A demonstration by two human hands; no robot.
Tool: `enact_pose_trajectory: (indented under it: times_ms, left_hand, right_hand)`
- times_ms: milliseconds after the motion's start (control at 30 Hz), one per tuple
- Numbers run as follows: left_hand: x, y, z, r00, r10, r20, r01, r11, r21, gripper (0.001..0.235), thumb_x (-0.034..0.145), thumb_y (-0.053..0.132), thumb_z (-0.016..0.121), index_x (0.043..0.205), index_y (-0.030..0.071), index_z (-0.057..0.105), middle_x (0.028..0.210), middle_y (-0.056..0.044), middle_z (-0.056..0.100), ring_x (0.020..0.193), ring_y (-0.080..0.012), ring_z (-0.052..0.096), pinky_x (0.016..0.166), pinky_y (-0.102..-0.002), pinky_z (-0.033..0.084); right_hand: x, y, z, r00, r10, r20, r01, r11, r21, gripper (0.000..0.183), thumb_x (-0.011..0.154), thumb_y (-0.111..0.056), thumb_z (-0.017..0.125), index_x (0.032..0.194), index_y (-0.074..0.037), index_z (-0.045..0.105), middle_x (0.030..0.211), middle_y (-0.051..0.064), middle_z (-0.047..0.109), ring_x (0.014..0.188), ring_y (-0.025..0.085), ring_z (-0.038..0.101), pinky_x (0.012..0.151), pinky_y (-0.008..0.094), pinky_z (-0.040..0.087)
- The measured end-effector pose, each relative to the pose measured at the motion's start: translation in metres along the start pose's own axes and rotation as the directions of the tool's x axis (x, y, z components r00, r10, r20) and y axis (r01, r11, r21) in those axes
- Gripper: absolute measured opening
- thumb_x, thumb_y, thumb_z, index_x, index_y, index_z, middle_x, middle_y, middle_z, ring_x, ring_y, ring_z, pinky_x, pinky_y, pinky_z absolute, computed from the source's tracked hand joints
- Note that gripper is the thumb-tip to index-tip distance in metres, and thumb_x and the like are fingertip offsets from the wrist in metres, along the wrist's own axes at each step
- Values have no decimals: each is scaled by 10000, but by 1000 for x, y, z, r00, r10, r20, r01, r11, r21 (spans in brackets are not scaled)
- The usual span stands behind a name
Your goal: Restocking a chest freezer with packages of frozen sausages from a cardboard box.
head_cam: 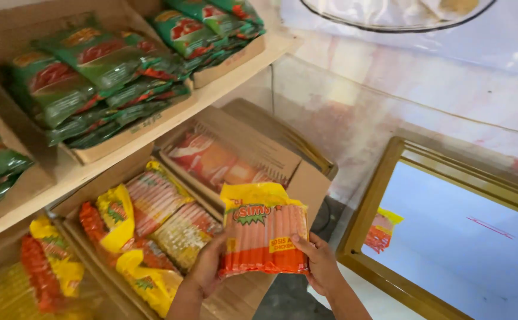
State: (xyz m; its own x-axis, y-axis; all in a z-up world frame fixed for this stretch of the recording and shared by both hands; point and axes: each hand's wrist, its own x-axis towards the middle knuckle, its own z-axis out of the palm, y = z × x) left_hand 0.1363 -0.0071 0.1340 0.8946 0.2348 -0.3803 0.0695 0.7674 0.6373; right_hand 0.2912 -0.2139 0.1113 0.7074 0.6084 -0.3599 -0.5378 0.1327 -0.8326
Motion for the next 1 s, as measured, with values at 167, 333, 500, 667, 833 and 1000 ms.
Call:
enact_pose_trajectory:
  times_ms: [167,333,500,667,833,1000]
  left_hand:
    - [59,-32,62,945,301,-125,-136,712,689,515,893,485,694,1063,5,773,908,-117,780,774,-178,699,719,-366,553]
    - [91,-78,126,932,360,49,-251,542,802,551,906,521,651,1025,-11,733,862,-110,792,773,-187,744,722,-363,562]
    - [112,-121,188,987,125,-99,46,375,926,656,998,549,478,1050,-84,642,813,-288,737,721,-416,769,704,-499,591]
    - [185,-210,202,943,323,81,-159,223,962,632,1031,518,404,992,-11,747,915,-315,705,897,-510,660,780,-563,524]
    - [243,-270,233,965,250,81,-123,159,979,637,1087,476,353,989,10,777,957,-299,710,948,-508,650,822,-583,502]
    - [291,-322,259,963,259,72,-128,204,971,644,1056,491,367,916,-17,737,875,-295,701,886,-508,651,769,-582,510]
  right_hand:
    - [-12,-37,-43,977,-104,-187,107,994,4,373,901,-252,727,1159,7,656,1002,96,725,811,160,717,709,357,590]
    - [-33,-56,-106,912,-175,-370,203,979,36,398,922,-319,672,1140,14,666,1007,115,743,839,175,724,738,343,605]
    - [-40,-54,-186,805,-195,-560,204,978,-47,481,943,-410,668,1119,38,677,952,93,722,815,158,689,720,340,589]
    - [-48,-61,-260,727,-181,-662,151,983,-103,506,947,-459,638,1094,24,679,894,74,705,753,143,648,657,330,553]
    - [-32,-55,-352,661,-218,-718,152,976,-156,570,1027,-502,623,1049,65,681,846,69,626,707,122,533,609,313,484]
    - [-23,-92,-395,674,-132,-726,82,991,-104,549,934,-507,647,1058,23,721,872,40,712,751,102,631,674,281,546]
